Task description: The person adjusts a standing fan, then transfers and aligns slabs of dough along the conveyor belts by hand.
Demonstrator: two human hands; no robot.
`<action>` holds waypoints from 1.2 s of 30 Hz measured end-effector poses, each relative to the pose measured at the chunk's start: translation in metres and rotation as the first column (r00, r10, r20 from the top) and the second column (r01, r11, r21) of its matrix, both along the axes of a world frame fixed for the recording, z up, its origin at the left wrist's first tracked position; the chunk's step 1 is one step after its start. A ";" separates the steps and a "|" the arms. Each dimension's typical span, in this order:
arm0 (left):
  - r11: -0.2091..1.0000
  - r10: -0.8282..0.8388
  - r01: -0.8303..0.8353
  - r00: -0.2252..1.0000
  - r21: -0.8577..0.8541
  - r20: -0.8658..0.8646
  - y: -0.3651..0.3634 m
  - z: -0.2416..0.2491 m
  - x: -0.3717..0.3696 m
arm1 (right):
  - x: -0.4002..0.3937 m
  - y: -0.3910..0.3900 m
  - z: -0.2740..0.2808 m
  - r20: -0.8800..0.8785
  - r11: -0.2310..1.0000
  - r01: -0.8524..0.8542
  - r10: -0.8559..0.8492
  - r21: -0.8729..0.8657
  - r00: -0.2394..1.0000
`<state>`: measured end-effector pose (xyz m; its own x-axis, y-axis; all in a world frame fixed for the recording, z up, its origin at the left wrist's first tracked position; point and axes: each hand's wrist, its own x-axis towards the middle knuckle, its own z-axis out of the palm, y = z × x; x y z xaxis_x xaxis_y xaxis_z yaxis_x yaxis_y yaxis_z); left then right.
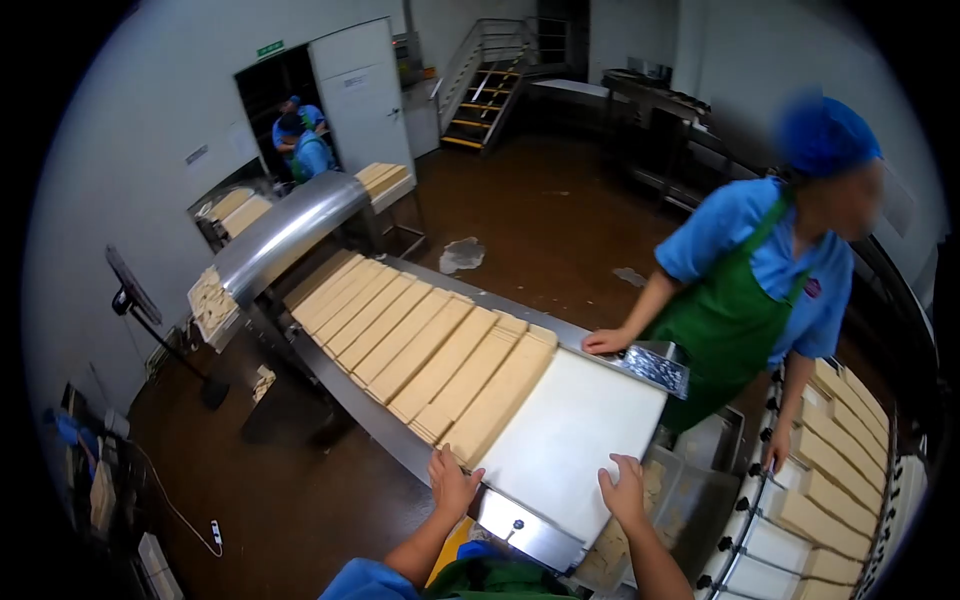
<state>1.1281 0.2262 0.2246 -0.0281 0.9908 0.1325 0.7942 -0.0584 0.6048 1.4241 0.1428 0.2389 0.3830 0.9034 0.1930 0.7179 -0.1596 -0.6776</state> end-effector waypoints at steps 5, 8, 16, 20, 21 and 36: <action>0.973 -0.077 0.094 0.993 -0.213 0.084 0.036 -0.015 -0.024 | -0.028 0.099 -0.039 0.151 0.988 -0.083 0.102 -0.130 0.983; 0.972 -0.118 0.137 0.987 -0.188 0.110 0.047 -0.029 -0.024 | -0.050 0.161 -0.034 0.164 0.956 0.024 0.025 -0.292 0.986; 0.907 -0.240 0.187 0.966 -0.377 -0.099 0.068 0.008 -0.017 | -0.081 0.307 -0.020 0.199 0.891 0.138 -0.055 -0.433 0.978; 0.853 -0.334 0.228 0.930 -0.470 -0.155 0.074 0.007 -0.017 | -0.093 0.321 -0.008 0.212 0.821 0.131 -0.012 -0.556 0.977; 0.851 -0.352 0.233 0.918 -0.472 -0.182 0.074 0.005 -0.015 | -0.091 0.319 -0.009 0.219 0.813 0.153 -0.031 -0.563 0.975; 0.638 -0.721 0.623 0.690 -0.453 -0.067 0.026 0.019 0.094 | 0.043 0.065 0.026 -0.038 0.511 0.739 -0.832 -0.438 0.553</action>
